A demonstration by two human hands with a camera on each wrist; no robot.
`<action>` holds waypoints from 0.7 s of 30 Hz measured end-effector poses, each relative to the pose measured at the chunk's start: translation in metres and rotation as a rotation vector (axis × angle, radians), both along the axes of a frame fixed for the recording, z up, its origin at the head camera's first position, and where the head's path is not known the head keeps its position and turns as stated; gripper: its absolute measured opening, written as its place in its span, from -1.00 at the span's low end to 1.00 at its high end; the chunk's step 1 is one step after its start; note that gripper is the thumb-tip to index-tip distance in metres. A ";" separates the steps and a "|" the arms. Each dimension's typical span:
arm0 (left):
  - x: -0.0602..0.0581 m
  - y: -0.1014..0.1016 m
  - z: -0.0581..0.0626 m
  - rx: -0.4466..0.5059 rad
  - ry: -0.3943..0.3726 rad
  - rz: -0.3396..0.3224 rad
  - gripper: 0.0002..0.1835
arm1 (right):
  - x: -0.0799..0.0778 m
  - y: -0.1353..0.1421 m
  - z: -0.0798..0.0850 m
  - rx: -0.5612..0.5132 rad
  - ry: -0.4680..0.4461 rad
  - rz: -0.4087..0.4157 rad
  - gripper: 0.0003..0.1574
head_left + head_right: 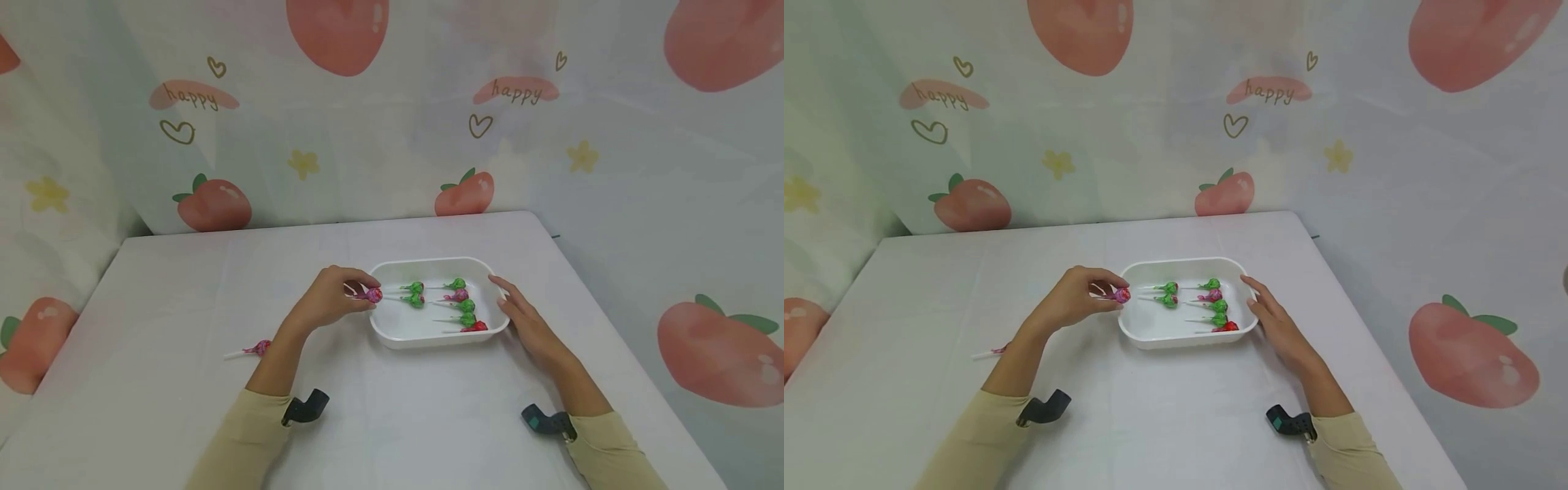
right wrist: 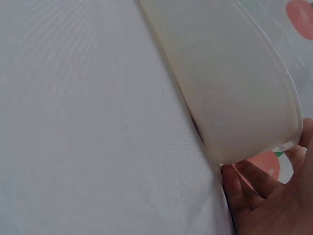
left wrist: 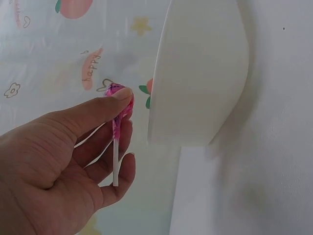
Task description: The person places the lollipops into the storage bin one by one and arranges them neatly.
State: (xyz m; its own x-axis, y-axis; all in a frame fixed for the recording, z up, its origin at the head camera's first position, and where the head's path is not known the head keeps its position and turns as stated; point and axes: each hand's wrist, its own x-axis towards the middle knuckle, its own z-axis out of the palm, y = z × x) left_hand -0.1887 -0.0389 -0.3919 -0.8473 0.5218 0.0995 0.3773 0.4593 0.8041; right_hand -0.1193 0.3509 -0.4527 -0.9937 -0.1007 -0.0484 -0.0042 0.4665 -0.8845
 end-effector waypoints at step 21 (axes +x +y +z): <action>-0.002 0.055 -0.015 0.030 0.013 -0.088 -0.69 | -0.001 0.001 -0.003 0.007 -0.011 -0.008 -0.32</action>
